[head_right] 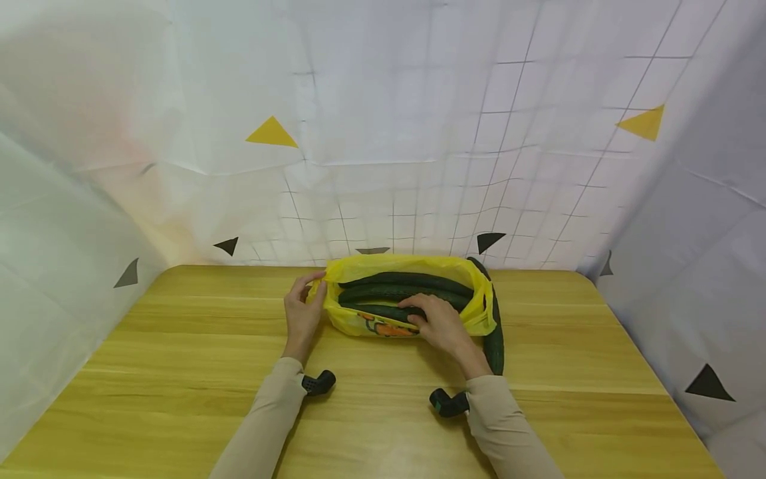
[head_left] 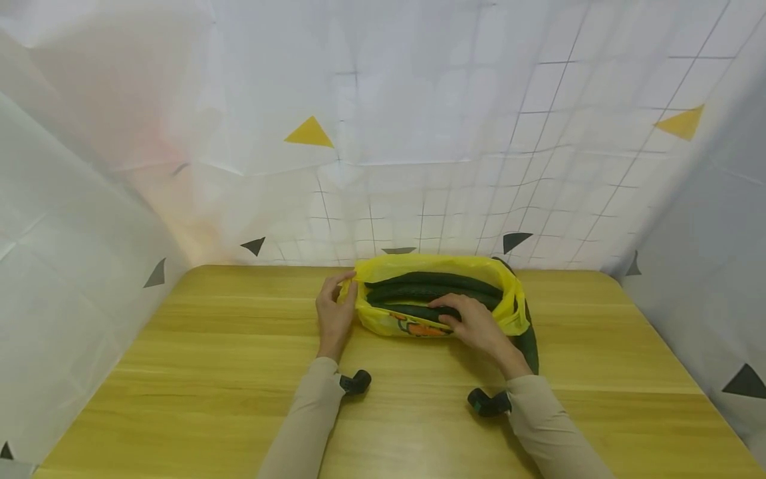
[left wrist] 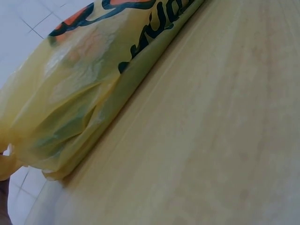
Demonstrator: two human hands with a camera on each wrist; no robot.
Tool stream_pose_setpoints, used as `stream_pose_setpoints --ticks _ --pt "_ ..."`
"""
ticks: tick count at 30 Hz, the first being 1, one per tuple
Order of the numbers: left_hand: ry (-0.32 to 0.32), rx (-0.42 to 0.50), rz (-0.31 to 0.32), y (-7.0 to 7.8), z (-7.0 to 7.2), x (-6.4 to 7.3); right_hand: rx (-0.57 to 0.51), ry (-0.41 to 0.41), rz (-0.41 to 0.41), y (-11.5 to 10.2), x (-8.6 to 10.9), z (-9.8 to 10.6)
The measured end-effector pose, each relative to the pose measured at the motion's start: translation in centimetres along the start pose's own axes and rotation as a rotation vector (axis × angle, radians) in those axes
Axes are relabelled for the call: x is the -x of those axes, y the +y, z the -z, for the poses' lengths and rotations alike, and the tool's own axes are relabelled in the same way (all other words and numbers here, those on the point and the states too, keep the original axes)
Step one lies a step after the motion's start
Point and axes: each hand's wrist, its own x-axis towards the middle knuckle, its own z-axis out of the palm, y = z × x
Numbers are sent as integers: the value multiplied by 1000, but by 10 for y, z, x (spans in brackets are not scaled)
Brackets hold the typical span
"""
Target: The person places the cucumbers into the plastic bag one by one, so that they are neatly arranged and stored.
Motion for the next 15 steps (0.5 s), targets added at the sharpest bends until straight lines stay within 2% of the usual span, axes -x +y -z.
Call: stream_pose_setpoints --ticks 7,15 --pt "-4 26 15 -2 -1 -1 -10 0 1 0 0 0" --pt "-19 38 4 -3 1 -2 6 -7 -7 0 0 -1"
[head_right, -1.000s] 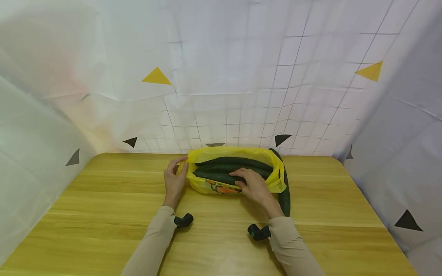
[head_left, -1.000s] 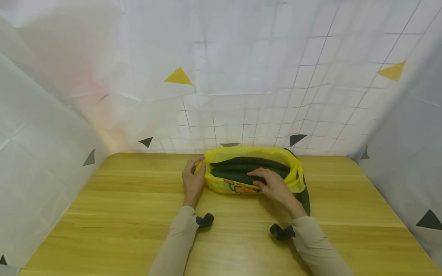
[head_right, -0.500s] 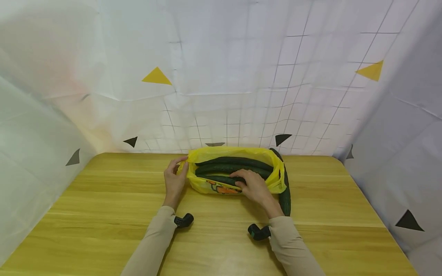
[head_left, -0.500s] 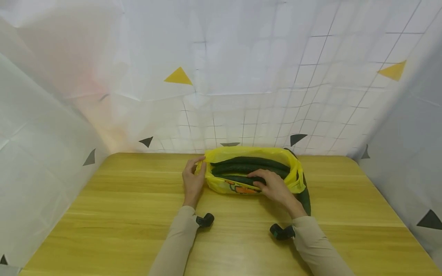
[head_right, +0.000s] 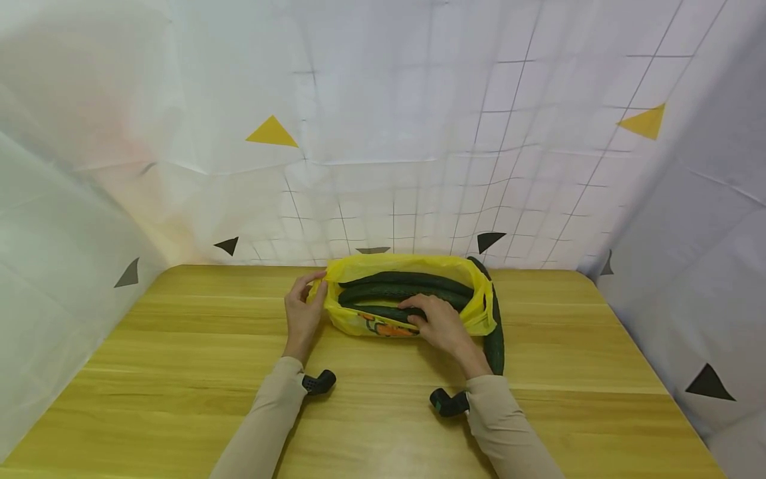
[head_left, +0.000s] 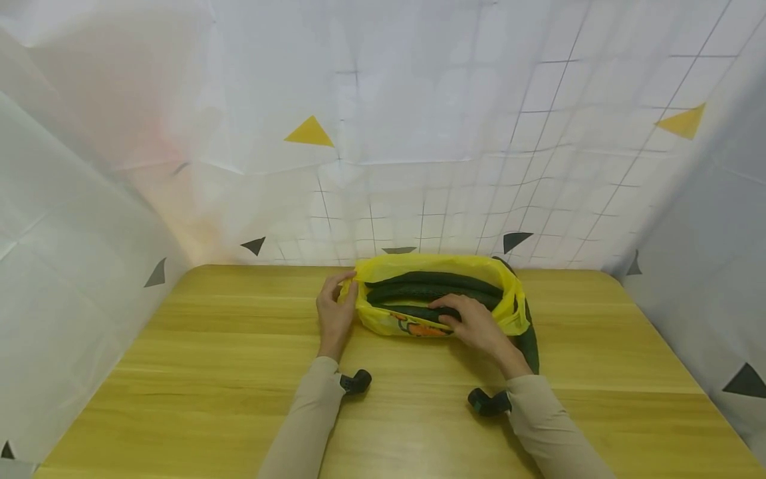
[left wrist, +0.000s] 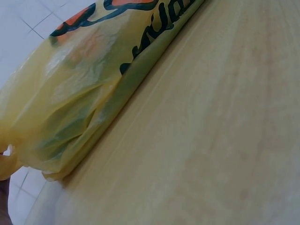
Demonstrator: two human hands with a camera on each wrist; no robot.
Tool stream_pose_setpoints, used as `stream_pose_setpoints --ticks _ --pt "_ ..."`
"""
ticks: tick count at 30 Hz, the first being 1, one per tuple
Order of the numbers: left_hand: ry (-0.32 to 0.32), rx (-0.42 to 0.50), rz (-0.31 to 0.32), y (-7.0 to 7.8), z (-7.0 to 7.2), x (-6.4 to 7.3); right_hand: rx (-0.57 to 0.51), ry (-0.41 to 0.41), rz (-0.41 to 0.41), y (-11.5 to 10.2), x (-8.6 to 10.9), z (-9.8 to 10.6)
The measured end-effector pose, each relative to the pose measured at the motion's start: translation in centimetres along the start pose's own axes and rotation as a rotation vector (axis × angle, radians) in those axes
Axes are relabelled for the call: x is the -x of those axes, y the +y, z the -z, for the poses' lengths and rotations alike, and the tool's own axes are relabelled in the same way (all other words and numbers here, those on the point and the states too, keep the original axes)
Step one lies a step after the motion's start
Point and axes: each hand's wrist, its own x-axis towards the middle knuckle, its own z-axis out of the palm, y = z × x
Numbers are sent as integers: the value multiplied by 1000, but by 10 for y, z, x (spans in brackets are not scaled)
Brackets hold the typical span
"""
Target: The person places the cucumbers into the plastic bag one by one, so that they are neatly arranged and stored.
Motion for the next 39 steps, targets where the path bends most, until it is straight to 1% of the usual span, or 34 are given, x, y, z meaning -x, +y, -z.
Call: stream_pose_setpoints --ticks 11,18,22,27,32,39 --pt "1 -13 -4 1 -2 0 0 5 8 1 1 1" --pt "-1 -6 -1 -1 -3 1 4 -30 5 1 3 1" --pt "-8 1 4 -1 -3 2 -6 -42 18 3 4 0" --pt "-17 12 8 1 -2 2 -28 -36 24 4 4 0" --pt "-26 7 16 1 0 2 -47 -25 14 4 3 -3" --pt "-23 5 26 1 0 2 -47 -28 1 5 3 -5"
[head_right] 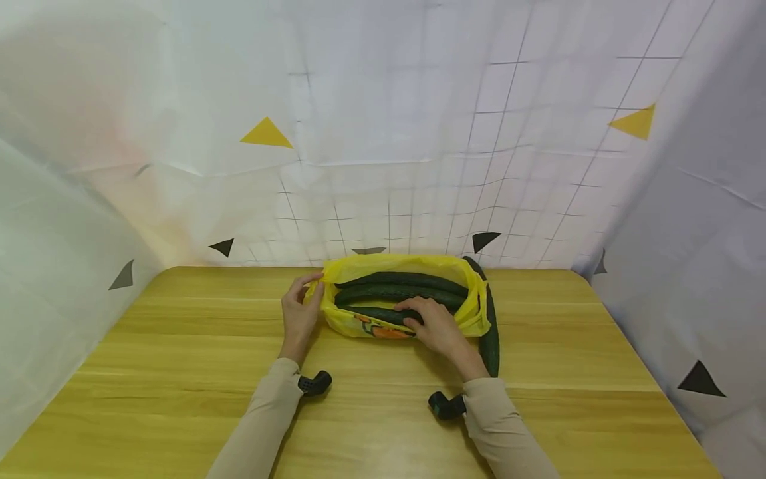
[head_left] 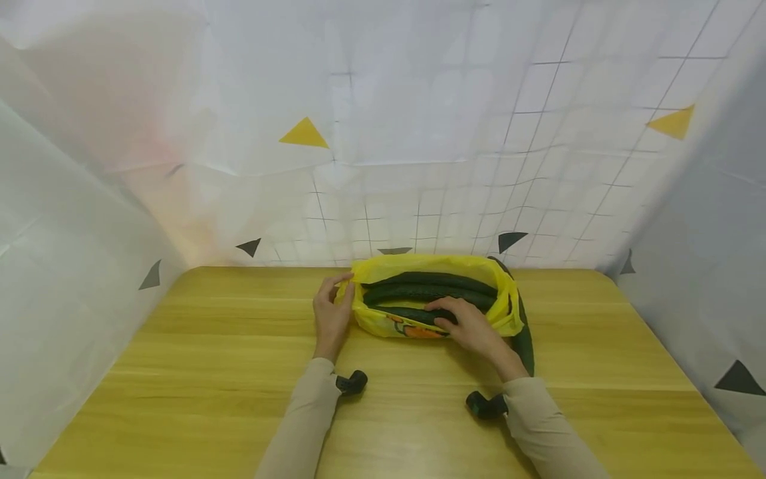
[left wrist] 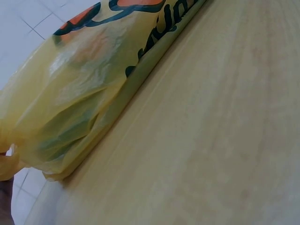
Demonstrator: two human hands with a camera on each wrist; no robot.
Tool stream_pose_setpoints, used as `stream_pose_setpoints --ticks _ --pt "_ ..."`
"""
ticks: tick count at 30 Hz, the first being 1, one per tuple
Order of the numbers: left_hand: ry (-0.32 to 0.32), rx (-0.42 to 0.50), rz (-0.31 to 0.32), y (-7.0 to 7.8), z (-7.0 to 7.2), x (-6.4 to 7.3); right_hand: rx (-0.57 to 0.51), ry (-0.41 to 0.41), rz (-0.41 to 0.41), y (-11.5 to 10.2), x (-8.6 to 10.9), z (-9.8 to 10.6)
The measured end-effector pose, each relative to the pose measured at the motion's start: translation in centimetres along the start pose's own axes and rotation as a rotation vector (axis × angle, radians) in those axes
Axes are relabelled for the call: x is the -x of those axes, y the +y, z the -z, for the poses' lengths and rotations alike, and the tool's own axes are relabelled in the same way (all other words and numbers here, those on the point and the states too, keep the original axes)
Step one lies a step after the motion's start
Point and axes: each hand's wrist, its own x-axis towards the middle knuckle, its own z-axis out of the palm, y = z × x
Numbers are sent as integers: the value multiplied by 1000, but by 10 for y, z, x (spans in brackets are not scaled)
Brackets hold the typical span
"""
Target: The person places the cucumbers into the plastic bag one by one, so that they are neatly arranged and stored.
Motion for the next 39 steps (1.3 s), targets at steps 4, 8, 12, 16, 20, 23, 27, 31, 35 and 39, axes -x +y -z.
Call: stream_pose_setpoints --ticks 4,8,12,16,20,23,27,31,35,39 --pt "-7 -1 10 0 1 -1 6 -6 4 -1 0 1" --pt "-12 4 10 0 1 -1 16 2 0 -3 1 1" --pt "-12 8 1 0 1 0 7 34 -7 -4 3 3" --pt "-13 1 0 0 1 0 -41 100 -18 -2 4 12" --pt "-14 -1 8 0 1 0 -52 200 -26 0 6 27" --pt "-13 2 9 -1 1 0 -47 258 -26 0 8 39" --pt "-14 -3 -7 -2 1 -1 -62 312 -50 3 13 53" --pt "-17 -5 -24 -3 1 -1 -54 368 -79 11 17 66" --pt "-21 -3 -27 -4 1 -1 -55 415 -108 19 23 77" --pt "-23 -3 -17 -4 1 -2 -59 442 -161 25 30 87"
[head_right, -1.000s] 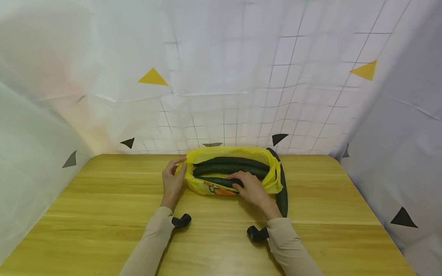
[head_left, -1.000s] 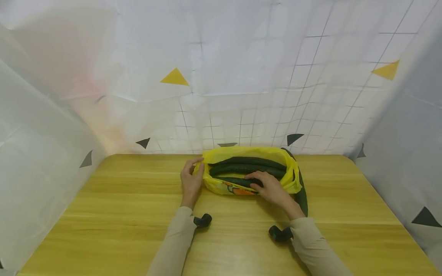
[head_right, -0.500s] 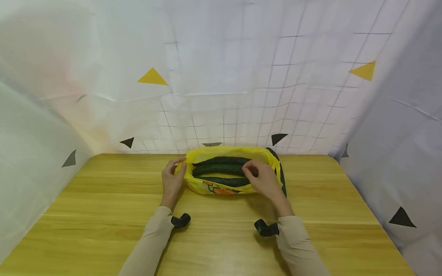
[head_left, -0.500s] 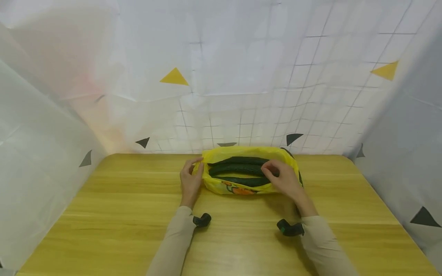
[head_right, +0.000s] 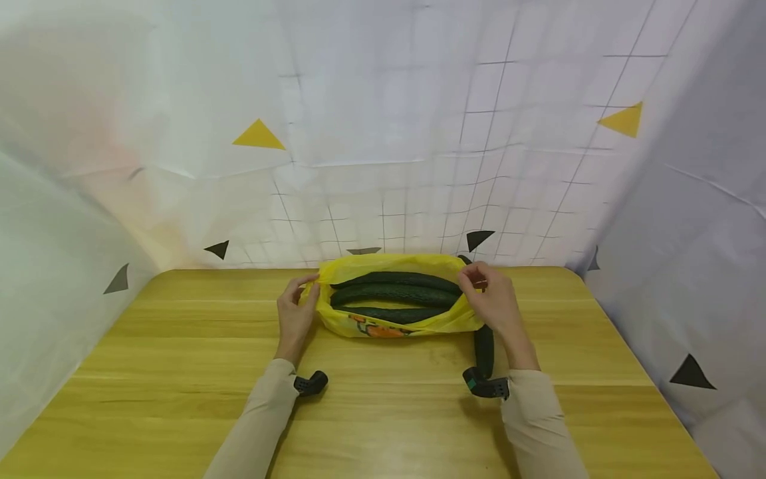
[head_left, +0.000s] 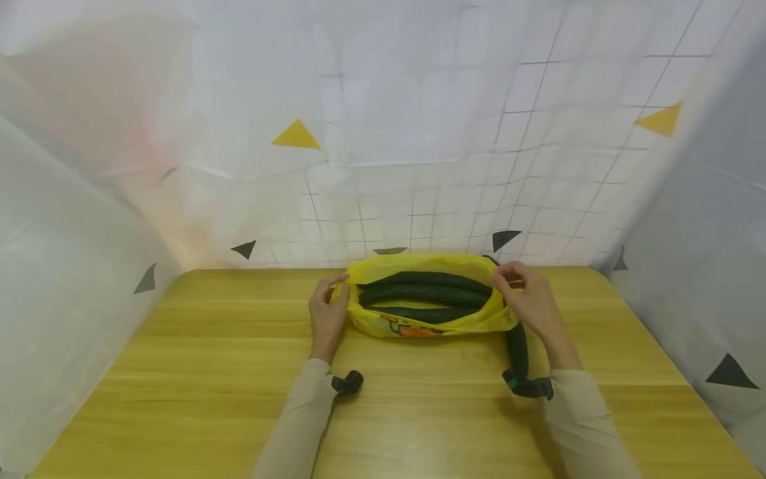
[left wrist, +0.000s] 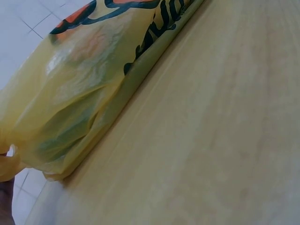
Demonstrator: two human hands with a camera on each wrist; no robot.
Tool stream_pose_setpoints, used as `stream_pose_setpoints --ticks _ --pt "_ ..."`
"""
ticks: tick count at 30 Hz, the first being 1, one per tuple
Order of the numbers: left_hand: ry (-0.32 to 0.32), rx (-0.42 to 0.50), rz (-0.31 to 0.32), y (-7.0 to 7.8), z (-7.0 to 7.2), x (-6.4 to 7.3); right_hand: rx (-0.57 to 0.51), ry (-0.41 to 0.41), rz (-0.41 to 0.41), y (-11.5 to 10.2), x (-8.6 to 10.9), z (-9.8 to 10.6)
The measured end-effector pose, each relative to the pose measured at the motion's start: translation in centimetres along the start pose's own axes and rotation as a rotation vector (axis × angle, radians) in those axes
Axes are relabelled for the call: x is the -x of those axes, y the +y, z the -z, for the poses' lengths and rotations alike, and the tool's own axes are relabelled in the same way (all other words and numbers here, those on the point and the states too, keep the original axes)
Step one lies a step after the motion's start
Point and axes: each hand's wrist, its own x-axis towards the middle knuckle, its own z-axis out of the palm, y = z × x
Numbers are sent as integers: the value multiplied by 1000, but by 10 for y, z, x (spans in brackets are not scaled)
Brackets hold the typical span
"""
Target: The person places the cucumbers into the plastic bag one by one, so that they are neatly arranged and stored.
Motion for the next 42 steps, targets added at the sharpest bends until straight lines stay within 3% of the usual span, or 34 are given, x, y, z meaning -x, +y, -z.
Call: stream_pose_setpoints --ticks 12,26,42 --pt "-2 0 -2 -1 0 0 23 25 -131 12 2 21" --pt "-9 2 15 2 1 1 38 10 -251 24 4 31" --pt "-4 -9 0 1 1 2 15 -132 -315 35 10 38"
